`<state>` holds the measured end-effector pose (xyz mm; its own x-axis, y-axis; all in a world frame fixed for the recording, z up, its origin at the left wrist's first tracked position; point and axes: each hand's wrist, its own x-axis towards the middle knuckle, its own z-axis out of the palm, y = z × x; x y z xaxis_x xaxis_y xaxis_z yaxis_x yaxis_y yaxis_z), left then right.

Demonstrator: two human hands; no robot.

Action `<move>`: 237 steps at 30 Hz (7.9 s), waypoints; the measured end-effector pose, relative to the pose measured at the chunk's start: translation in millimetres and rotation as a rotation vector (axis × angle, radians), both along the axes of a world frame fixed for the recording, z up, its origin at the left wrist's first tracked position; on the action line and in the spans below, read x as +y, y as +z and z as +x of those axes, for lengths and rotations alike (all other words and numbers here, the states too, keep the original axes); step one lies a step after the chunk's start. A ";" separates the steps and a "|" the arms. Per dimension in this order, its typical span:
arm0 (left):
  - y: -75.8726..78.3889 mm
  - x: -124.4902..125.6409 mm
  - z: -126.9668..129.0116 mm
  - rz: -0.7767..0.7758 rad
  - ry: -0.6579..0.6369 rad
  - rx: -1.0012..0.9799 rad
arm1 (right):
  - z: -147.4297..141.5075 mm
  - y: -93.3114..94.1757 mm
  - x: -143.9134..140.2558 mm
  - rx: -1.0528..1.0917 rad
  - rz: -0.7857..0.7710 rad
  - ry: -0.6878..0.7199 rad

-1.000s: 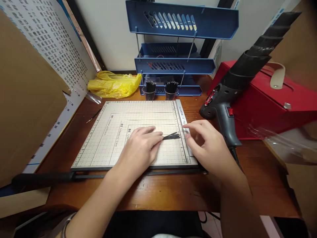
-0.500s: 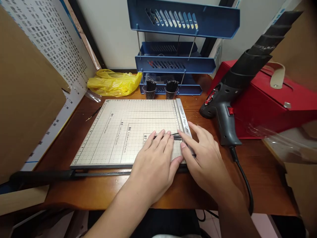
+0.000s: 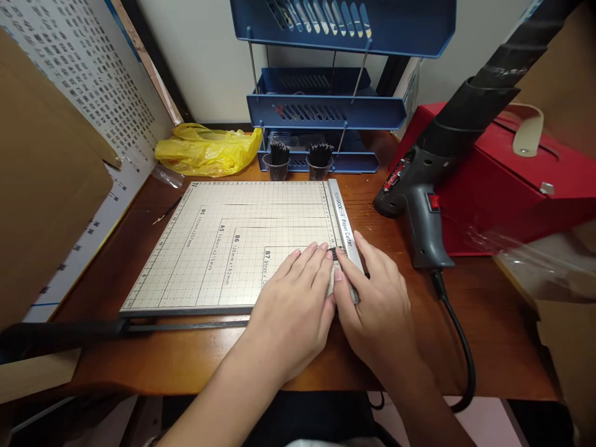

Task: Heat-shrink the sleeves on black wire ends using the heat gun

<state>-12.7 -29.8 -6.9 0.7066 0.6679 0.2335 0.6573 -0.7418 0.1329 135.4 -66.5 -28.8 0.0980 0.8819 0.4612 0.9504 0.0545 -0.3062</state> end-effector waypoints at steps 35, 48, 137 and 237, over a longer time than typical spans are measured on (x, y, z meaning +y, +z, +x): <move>1.1 -0.3 -2.6 0.149 0.030 -0.061 | -2.0 -2.3 0.6 -0.023 -0.015 -0.053; 0.8 11.9 -3.3 0.144 -0.033 -0.021 | -3.5 -3.9 1.0 -0.044 0.031 -0.053; 19.1 45.1 12.8 -0.272 0.053 -0.150 | -4.2 -8.8 1.8 0.144 0.132 -0.107; 8.3 -0.6 -15.9 -0.122 0.185 -0.043 | -26.3 -6.0 -1.0 -0.231 -0.021 -0.055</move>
